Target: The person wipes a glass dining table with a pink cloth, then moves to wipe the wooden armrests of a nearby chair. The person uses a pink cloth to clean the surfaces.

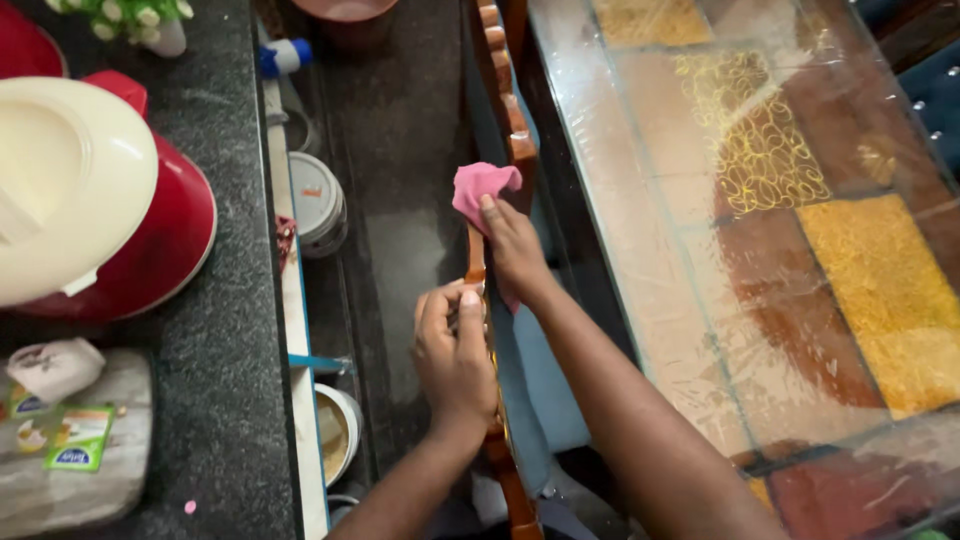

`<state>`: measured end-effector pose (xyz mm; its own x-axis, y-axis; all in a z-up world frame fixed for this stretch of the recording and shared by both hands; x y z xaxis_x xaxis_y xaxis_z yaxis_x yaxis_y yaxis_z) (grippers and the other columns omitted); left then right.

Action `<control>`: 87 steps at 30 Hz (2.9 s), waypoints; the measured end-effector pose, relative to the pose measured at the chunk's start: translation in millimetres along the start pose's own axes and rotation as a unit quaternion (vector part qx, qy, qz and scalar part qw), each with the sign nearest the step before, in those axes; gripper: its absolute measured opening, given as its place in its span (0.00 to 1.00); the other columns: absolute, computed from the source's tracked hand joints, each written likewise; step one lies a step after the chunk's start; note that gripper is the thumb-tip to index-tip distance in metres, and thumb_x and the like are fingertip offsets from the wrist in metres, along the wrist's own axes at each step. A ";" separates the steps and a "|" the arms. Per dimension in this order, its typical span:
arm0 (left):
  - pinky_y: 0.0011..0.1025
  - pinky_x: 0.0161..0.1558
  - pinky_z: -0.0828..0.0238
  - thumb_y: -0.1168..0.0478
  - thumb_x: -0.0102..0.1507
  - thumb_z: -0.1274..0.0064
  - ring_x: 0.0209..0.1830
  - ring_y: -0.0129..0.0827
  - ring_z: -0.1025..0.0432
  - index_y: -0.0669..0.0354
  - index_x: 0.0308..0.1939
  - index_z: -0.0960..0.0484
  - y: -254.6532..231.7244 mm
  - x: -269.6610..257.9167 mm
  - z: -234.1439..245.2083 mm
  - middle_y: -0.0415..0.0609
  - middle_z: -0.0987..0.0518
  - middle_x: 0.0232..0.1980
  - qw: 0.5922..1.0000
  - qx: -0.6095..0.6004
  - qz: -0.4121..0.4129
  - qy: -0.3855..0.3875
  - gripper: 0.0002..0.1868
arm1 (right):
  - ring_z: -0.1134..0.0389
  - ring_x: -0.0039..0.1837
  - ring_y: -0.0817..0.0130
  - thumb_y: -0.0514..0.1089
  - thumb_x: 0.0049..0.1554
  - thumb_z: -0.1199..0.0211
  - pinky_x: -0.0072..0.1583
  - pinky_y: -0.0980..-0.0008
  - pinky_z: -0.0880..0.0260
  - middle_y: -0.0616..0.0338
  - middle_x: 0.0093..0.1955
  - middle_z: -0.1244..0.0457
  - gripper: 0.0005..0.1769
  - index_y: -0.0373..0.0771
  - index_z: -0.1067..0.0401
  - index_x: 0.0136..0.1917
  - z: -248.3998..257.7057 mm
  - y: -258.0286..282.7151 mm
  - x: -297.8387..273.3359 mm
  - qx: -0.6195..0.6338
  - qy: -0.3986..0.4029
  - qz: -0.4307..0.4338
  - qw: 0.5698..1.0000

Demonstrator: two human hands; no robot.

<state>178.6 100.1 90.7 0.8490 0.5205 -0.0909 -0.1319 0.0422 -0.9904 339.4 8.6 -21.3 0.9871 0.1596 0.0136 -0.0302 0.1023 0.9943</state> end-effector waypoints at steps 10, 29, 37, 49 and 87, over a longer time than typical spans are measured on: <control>0.34 0.45 0.28 0.57 0.67 0.52 0.42 0.38 0.23 0.63 0.41 0.18 5.2 9.3 0.6 0.52 0.20 0.44 0.998 0.027 -0.061 -0.011 0.13 | 0.27 0.51 0.63 0.39 0.61 0.38 0.51 0.71 0.27 0.55 0.56 0.35 0.15 0.25 0.25 0.57 63.3 65.7 -90.6 -0.104 -0.130 0.120 0.979; 0.31 0.42 0.23 0.58 0.66 0.51 0.41 0.35 0.20 0.64 0.41 0.18 2.1 8.0 -1.2 0.49 0.19 0.49 1.000 -0.010 -0.024 -0.003 0.12 | 0.51 0.64 0.53 0.64 0.73 0.58 0.66 0.54 0.53 0.45 0.69 0.56 0.44 0.24 0.61 0.82 -17.4 0.4 -95.5 0.377 0.067 -0.147 0.912; 0.30 0.43 0.23 0.60 0.66 0.51 0.39 0.34 0.21 0.64 0.41 0.19 -0.2 8.3 -2.9 0.49 0.20 0.49 0.999 -0.027 -0.020 0.003 0.10 | 0.56 0.85 0.55 0.67 0.68 0.63 0.79 0.66 0.57 0.45 0.86 0.56 0.43 0.35 0.56 0.84 -10.6 9.3 -13.5 0.050 0.036 0.070 0.996; 0.33 0.45 0.25 0.60 0.63 0.49 0.42 0.36 0.21 0.61 0.38 0.19 -7.4 7.1 -0.3 0.50 0.20 0.47 1.000 0.009 -0.027 -0.011 0.09 | 0.53 0.85 0.55 0.66 0.68 0.59 0.79 0.65 0.54 0.42 0.84 0.51 0.42 0.31 0.50 0.81 -7.5 19.6 -23.3 -0.112 -0.025 0.092 0.989; 0.34 0.43 0.22 0.66 0.61 0.49 0.42 0.39 0.21 0.62 0.40 0.19 -2.0 6.6 -1.6 0.51 0.20 0.47 0.995 0.026 -0.090 -0.019 0.06 | 0.27 0.67 0.60 0.51 0.67 0.45 0.64 0.68 0.30 0.47 0.65 0.31 0.23 0.47 0.32 0.73 9.4 -15.7 -40.3 -0.196 -0.117 -0.004 0.973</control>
<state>185.4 102.1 91.9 0.8412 0.5329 0.0918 -0.0077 0.1815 -0.9834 301.6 -8.7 -36.5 0.9949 -0.0663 0.0763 -0.0355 0.4774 0.8780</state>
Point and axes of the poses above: each hand's wrist, its own x-axis towards the middle knuckle, its own z-axis out of the back of the hand, y = z × x, the point moved 1 cm from there along x, towards the middle knuckle
